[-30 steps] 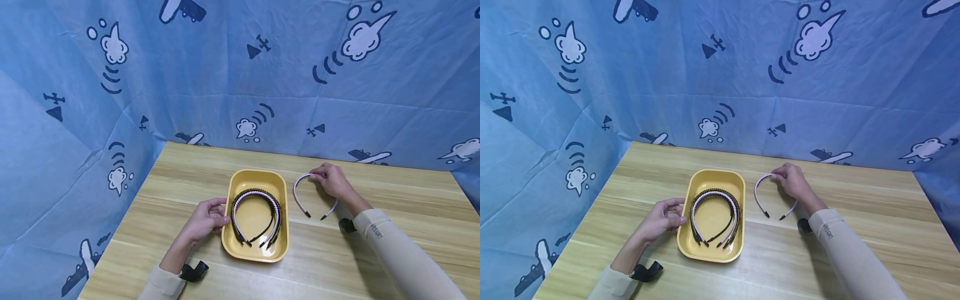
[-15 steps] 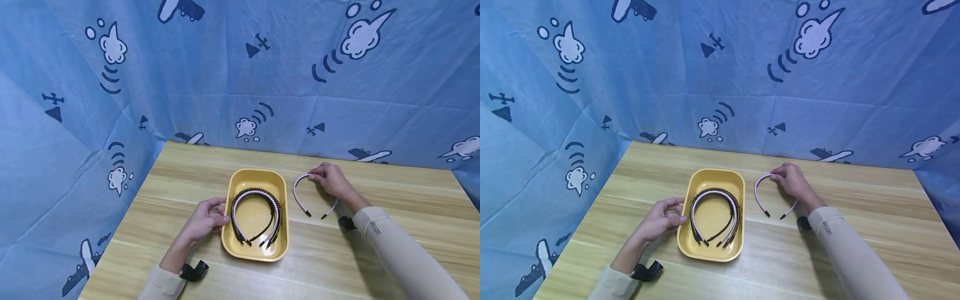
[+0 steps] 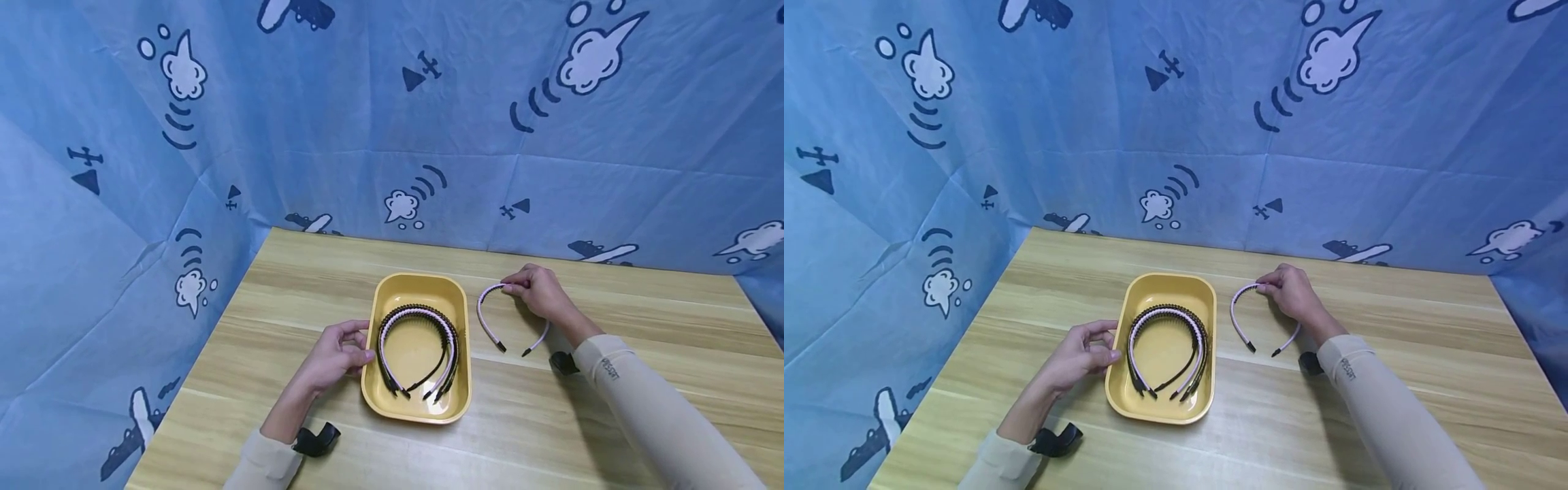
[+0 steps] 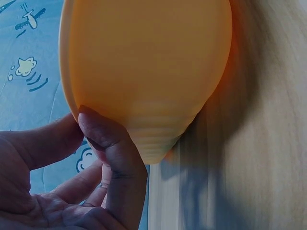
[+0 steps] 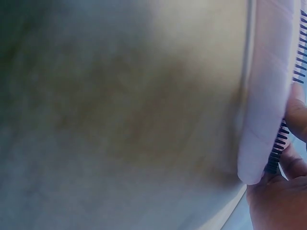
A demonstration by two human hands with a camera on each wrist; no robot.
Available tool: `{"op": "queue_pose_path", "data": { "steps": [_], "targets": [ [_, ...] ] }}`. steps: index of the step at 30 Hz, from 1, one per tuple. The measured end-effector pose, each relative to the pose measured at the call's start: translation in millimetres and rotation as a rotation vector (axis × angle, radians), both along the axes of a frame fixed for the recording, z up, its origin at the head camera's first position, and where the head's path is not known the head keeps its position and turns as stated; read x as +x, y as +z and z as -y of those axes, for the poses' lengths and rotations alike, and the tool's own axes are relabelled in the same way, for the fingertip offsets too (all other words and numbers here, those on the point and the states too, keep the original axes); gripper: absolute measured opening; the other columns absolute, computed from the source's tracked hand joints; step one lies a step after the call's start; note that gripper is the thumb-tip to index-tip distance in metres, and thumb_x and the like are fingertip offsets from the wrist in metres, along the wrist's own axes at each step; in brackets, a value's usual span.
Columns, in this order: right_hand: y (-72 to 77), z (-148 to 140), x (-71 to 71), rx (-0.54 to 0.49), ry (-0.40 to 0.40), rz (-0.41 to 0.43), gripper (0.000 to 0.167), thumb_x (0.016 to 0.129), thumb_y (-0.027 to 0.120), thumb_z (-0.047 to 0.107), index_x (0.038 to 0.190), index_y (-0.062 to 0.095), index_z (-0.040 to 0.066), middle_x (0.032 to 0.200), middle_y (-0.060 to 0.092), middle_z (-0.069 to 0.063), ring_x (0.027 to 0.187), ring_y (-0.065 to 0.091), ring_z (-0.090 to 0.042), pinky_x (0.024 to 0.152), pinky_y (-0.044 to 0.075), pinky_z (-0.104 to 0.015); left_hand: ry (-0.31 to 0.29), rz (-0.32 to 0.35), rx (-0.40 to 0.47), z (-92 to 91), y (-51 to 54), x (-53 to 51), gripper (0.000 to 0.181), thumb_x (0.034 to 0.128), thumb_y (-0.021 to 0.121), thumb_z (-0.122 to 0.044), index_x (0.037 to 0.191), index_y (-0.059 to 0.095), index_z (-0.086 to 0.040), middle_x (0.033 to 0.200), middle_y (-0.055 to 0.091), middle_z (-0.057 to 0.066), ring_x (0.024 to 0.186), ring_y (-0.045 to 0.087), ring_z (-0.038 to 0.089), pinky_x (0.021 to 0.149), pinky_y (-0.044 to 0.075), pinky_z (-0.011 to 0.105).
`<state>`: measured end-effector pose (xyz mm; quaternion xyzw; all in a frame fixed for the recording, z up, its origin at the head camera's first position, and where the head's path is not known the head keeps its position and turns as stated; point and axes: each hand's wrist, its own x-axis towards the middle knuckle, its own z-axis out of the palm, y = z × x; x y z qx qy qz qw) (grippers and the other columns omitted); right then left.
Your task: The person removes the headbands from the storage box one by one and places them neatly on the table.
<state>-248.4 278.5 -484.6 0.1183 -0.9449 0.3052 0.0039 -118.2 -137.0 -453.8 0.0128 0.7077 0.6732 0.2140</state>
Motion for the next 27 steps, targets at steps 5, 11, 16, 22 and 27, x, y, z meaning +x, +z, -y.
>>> {"op": "queue_pose_path", "data": {
  "steps": [5,11,16,22,27],
  "targets": [
    [1.1,-1.3,0.8,0.002,-0.007,0.006,0.02,0.097,0.076,0.009,0.112,0.08,-0.003,0.091,0.066,-0.014,0.078,0.049,-0.021,0.06,0.037,-0.025,-0.001,-0.002,-0.011,-0.6,0.7,-0.6,0.066,0.0878,0.067,0.012,0.15,0.045,0.012,0.096,0.058,0.005,0.066,0.059,0.008,0.057,0.053,0.017],
    [4.3,-1.8,2.7,0.007,-0.015,0.049,0.025,0.098,0.075,0.012,0.118,0.078,-0.003,0.09,0.062,-0.012,0.079,0.047,-0.022,0.063,0.036,-0.027,0.0,0.0,-0.012,-1.6,1.5,-0.5,0.065,0.0883,0.067,0.012,0.149,0.046,0.012,0.095,0.057,0.004,0.067,0.059,0.007,0.058,0.053,0.018],
    [7.3,-1.2,3.2,0.002,-0.02,0.083,0.029,0.099,0.075,0.016,0.121,0.076,-0.002,0.095,0.063,-0.014,0.082,0.047,-0.023,0.065,0.037,-0.028,0.005,0.002,-0.013,-2.1,1.5,-0.5,0.064,0.0884,0.067,0.012,0.149,0.046,0.012,0.096,0.057,0.004,0.068,0.06,0.007,0.058,0.054,0.018],
    [9.9,-0.2,5.1,0.011,-0.037,0.087,0.036,0.099,0.075,0.02,0.127,0.073,-0.002,0.113,0.069,-0.021,0.087,0.052,-0.024,0.068,0.042,-0.026,0.006,0.004,-0.007,-1.9,1.8,-0.3,0.064,0.0893,0.066,0.013,0.149,0.045,0.014,0.096,0.057,0.004,0.07,0.063,0.007,0.059,0.056,0.018],
    [14.5,3.9,8.6,0.008,-0.051,0.087,0.038,0.1,0.073,0.02,0.128,0.071,-0.004,0.117,0.069,-0.023,0.089,0.057,-0.026,0.068,0.047,-0.023,0.013,0.007,-0.007,-1.3,1.8,0.2,0.064,0.0887,0.066,0.013,0.15,0.046,0.013,0.098,0.058,0.007,0.069,0.063,0.008,0.059,0.056,0.018]
  ]
}}
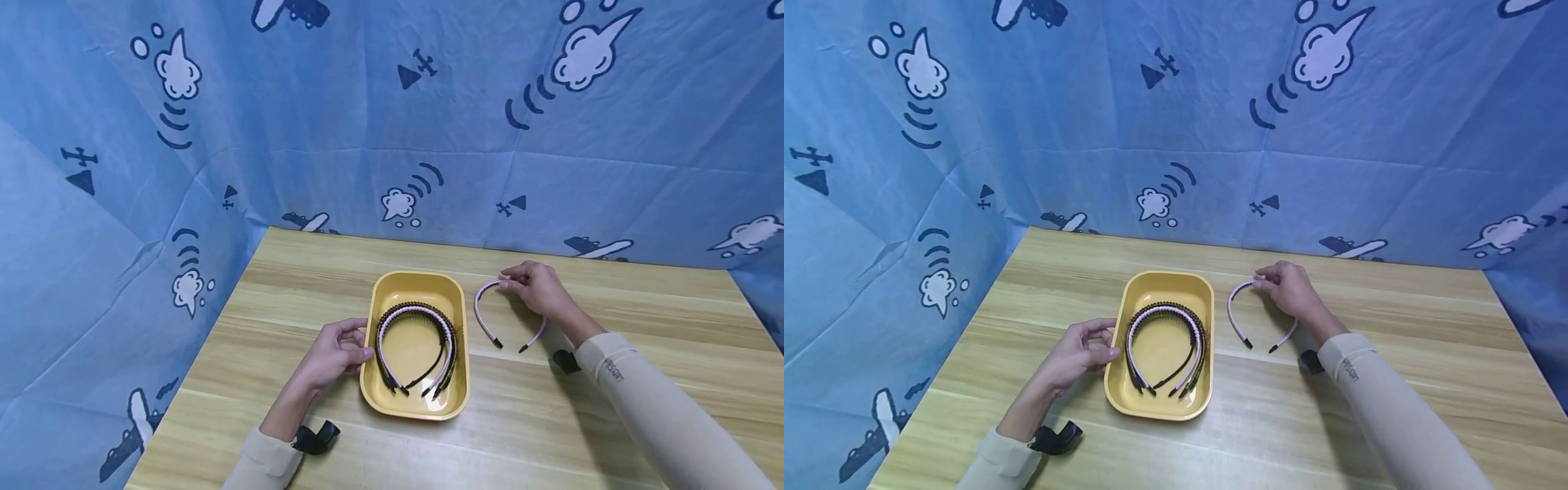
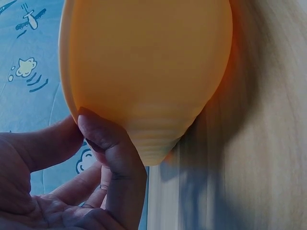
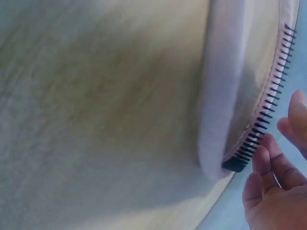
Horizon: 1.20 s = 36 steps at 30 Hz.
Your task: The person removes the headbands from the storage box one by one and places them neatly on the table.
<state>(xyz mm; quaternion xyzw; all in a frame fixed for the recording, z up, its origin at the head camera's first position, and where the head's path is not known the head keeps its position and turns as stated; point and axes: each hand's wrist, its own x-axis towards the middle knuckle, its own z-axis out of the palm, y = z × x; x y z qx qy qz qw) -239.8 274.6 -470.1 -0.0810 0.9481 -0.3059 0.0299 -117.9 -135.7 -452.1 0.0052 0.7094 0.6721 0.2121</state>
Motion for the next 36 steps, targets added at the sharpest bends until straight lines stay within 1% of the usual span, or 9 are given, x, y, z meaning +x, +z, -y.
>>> {"op": "queue_pose_path", "data": {
  "steps": [7,14,19,22,29,36],
  "targets": [
    [9.8,9.6,8.4,-0.001,0.011,-0.072,0.035,0.099,0.074,0.018,0.125,0.073,-0.006,0.115,0.071,-0.024,0.094,0.063,-0.031,0.073,0.05,-0.027,0.005,-0.007,-0.007,0.4,0.2,0.6,0.064,0.0885,0.067,0.013,0.149,0.046,0.013,0.098,0.059,0.007,0.067,0.062,0.008,0.058,0.054,0.018],
    [22.6,24.4,18.4,-0.031,0.052,-0.121,0.034,0.099,0.075,0.018,0.123,0.074,-0.006,0.116,0.073,-0.024,0.094,0.064,-0.033,0.07,0.048,-0.03,0.003,0.003,0.004,0.4,-0.5,0.9,0.063,0.089,0.067,0.013,0.149,0.046,0.013,0.099,0.059,0.008,0.07,0.065,0.009,0.059,0.056,0.019],
    [28.7,35.8,24.9,-0.065,0.073,-0.154,0.033,0.098,0.076,0.016,0.121,0.074,-0.006,0.116,0.073,-0.024,0.097,0.067,-0.036,0.077,0.054,-0.036,0.005,0.01,0.006,0.4,-1.5,0.6,0.064,0.089,0.067,0.012,0.149,0.046,0.012,0.097,0.058,0.005,0.071,0.065,0.01,0.059,0.056,0.018],
    [32.3,42.7,28.9,-0.074,0.083,-0.167,0.032,0.097,0.077,0.015,0.12,0.075,-0.007,0.115,0.074,-0.024,0.095,0.069,-0.036,0.078,0.057,-0.038,0.003,0.005,0.004,0.8,-2.0,0.6,0.064,0.0887,0.068,0.012,0.149,0.046,0.012,0.097,0.058,0.005,0.069,0.064,0.009,0.058,0.055,0.018],
    [45.0,61.1,38.9,-0.086,0.104,-0.169,0.031,0.096,0.077,0.014,0.118,0.075,-0.007,0.112,0.074,-0.022,0.095,0.069,-0.036,0.077,0.057,-0.038,0.003,0.001,0.007,1.1,-2.9,0.8,0.064,0.0891,0.067,0.013,0.149,0.046,0.012,0.095,0.058,0.004,0.07,0.064,0.01,0.058,0.055,0.018],
    [55.6,75.2,48.7,-0.101,0.078,-0.1,0.031,0.098,0.075,0.016,0.12,0.075,-0.007,0.118,0.074,-0.023,0.101,0.07,-0.038,0.084,0.061,-0.049,0.01,0.012,0.014,1.0,-2.5,1.2,0.063,0.0894,0.066,0.014,0.15,0.047,0.011,0.098,0.058,0.006,0.073,0.067,0.011,0.059,0.057,0.018]
  ]
}}
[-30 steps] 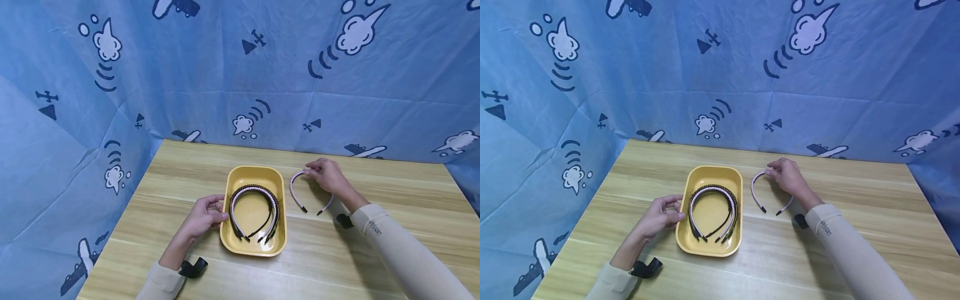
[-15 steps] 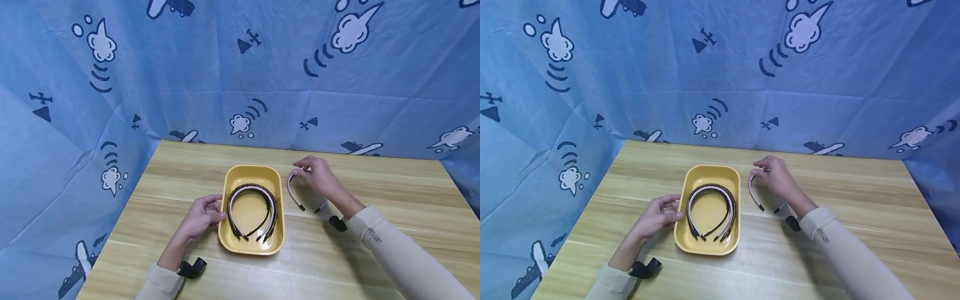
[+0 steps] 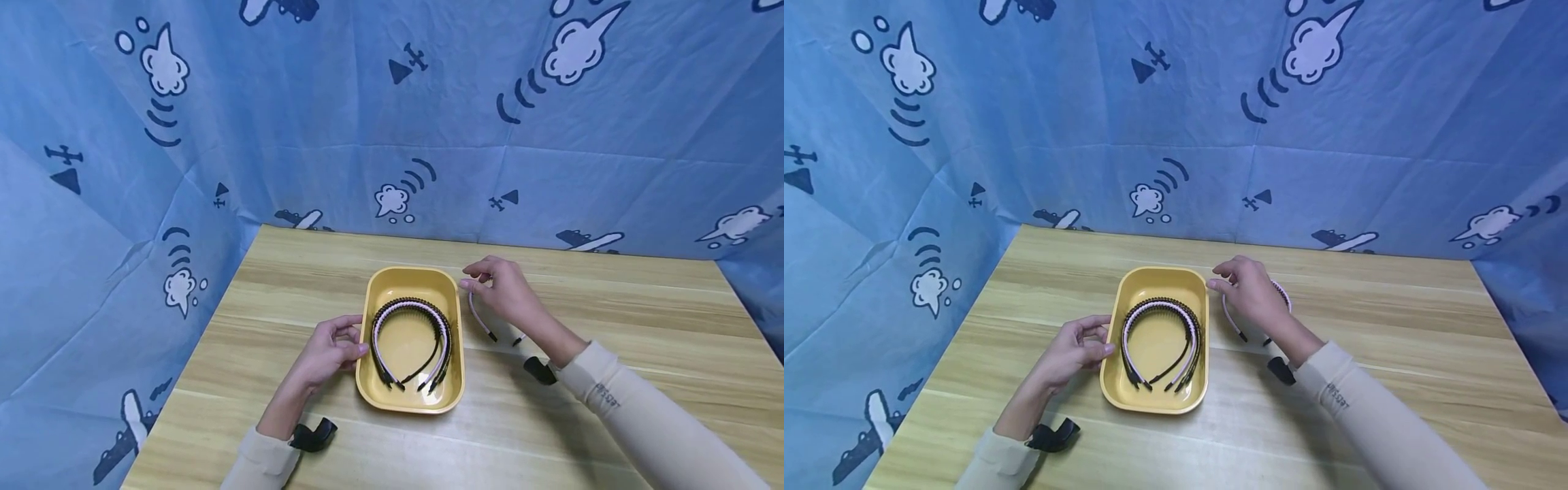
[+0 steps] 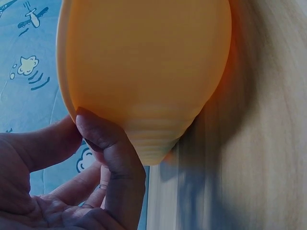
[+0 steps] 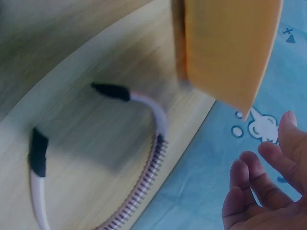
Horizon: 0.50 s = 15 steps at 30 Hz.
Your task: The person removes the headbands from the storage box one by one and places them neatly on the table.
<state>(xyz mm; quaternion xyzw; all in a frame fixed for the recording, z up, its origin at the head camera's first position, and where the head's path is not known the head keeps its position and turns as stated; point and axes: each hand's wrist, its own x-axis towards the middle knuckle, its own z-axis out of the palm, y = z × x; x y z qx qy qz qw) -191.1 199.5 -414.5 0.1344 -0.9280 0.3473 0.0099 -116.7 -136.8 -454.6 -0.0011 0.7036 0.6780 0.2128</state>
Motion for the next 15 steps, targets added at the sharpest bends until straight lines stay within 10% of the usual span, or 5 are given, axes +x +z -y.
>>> {"op": "queue_pose_path", "data": {
  "steps": [15],
  "targets": [
    [20.7,28.6,13.2,0.038,0.037,0.034,0.032,0.099,0.075,0.021,0.122,0.076,-0.001,0.12,0.074,-0.019,0.1,0.069,-0.032,0.08,0.061,-0.043,-0.003,-0.004,-0.001,0.4,0.7,0.7,0.064,0.0887,0.067,0.013,0.15,0.046,0.012,0.096,0.057,0.004,0.067,0.061,0.007,0.056,0.053,0.017]
  ]
}}
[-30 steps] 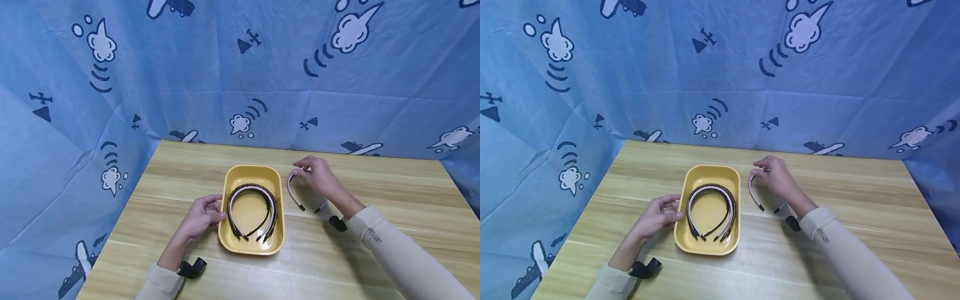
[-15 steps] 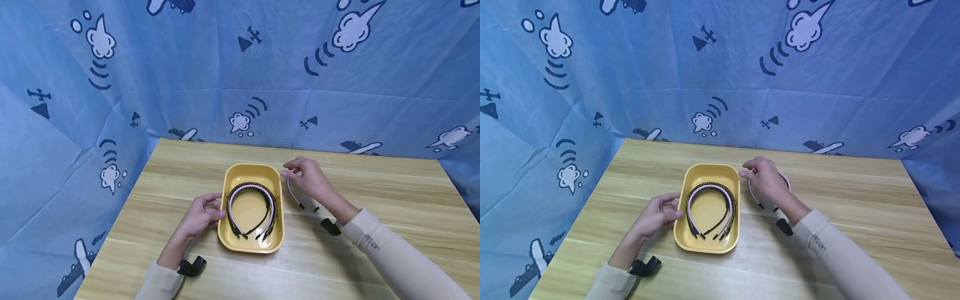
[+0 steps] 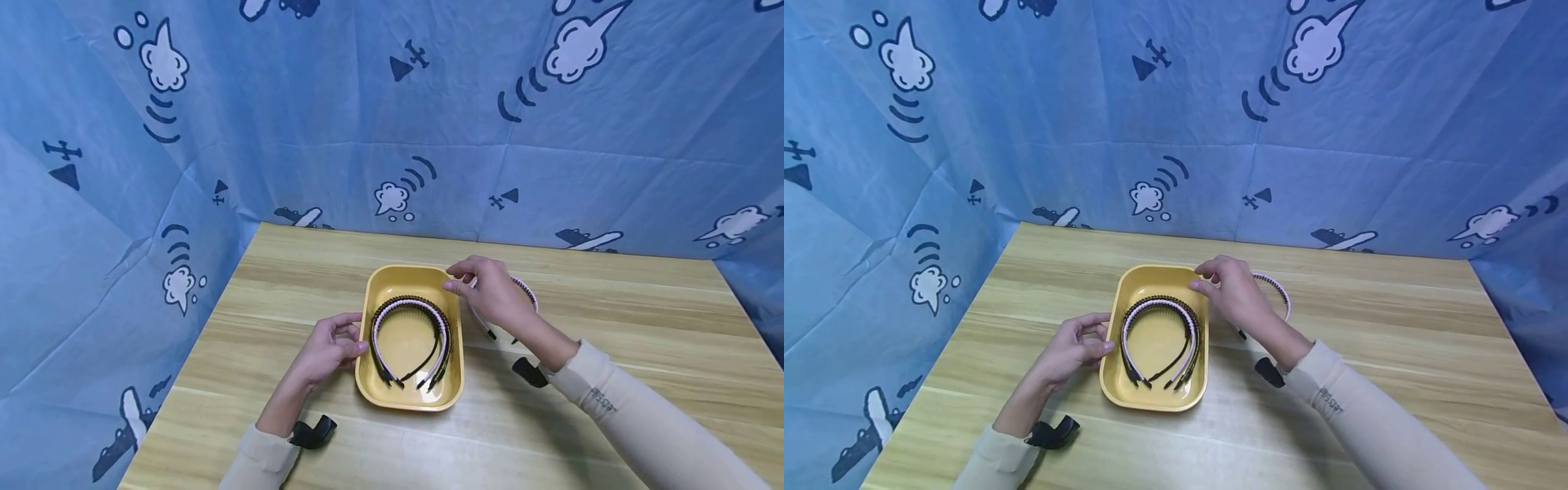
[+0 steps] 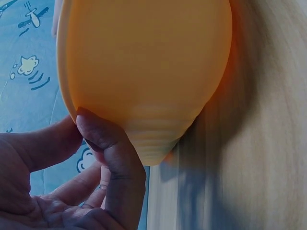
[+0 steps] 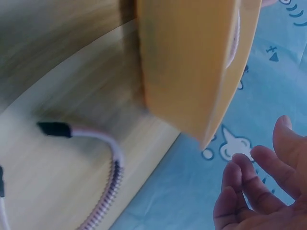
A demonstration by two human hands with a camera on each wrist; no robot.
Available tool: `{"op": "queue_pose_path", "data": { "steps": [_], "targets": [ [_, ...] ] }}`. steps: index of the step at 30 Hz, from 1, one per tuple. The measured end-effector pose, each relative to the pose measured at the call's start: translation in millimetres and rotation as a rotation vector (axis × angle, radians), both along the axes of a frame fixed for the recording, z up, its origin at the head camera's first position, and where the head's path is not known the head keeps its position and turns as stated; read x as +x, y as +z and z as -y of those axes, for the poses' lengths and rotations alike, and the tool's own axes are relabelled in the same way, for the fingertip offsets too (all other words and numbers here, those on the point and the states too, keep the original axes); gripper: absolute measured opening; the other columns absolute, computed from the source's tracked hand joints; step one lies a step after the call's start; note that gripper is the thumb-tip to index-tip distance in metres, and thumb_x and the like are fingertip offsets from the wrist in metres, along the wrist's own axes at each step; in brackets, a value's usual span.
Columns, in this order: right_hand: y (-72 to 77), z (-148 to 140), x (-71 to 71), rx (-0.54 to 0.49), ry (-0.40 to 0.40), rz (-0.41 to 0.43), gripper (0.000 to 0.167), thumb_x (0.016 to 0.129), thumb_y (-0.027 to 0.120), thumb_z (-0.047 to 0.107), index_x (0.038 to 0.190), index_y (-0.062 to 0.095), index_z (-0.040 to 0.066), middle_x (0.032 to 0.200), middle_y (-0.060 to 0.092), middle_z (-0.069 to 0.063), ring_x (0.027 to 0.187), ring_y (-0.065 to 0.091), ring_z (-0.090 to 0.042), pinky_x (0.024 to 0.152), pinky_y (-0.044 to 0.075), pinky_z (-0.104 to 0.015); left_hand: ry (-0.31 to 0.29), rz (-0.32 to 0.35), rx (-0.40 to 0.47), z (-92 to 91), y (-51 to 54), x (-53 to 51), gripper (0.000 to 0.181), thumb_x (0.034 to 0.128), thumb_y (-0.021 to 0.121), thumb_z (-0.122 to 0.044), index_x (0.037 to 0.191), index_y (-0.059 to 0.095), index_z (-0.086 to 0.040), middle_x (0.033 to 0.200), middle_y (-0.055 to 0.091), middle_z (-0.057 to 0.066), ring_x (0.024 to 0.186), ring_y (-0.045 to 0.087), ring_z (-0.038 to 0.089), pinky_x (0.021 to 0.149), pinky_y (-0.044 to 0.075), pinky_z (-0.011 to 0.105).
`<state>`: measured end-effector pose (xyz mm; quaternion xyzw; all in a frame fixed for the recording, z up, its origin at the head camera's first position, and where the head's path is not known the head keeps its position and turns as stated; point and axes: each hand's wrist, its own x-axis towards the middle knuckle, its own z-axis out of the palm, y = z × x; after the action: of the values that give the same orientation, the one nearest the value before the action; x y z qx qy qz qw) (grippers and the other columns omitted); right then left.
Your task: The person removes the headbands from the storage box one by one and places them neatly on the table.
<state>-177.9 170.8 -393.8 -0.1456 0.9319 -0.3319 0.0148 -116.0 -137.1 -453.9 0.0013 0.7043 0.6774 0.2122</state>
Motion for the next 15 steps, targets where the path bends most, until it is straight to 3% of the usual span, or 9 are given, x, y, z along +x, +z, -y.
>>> {"op": "queue_pose_path", "data": {
  "steps": [9,15],
  "targets": [
    [7.0,19.9,4.6,-0.045,0.058,-0.002,0.028,0.096,0.077,0.019,0.119,0.078,0.002,0.119,0.075,-0.019,0.1,0.067,-0.03,0.084,0.059,-0.042,0.0,0.004,0.005,-0.1,0.5,0.3,0.064,0.0887,0.067,0.013,0.15,0.046,0.012,0.096,0.057,0.004,0.066,0.061,0.008,0.056,0.053,0.017],
    [6.9,31.5,6.7,-0.05,0.106,-0.021,0.029,0.095,0.078,0.017,0.119,0.077,0.0,0.115,0.076,-0.02,0.099,0.067,-0.03,0.088,0.06,-0.052,0.006,0.013,0.01,-0.8,1.5,0.1,0.064,0.0891,0.066,0.013,0.15,0.046,0.011,0.098,0.059,0.006,0.07,0.064,0.011,0.058,0.056,0.018]
  ]
}}
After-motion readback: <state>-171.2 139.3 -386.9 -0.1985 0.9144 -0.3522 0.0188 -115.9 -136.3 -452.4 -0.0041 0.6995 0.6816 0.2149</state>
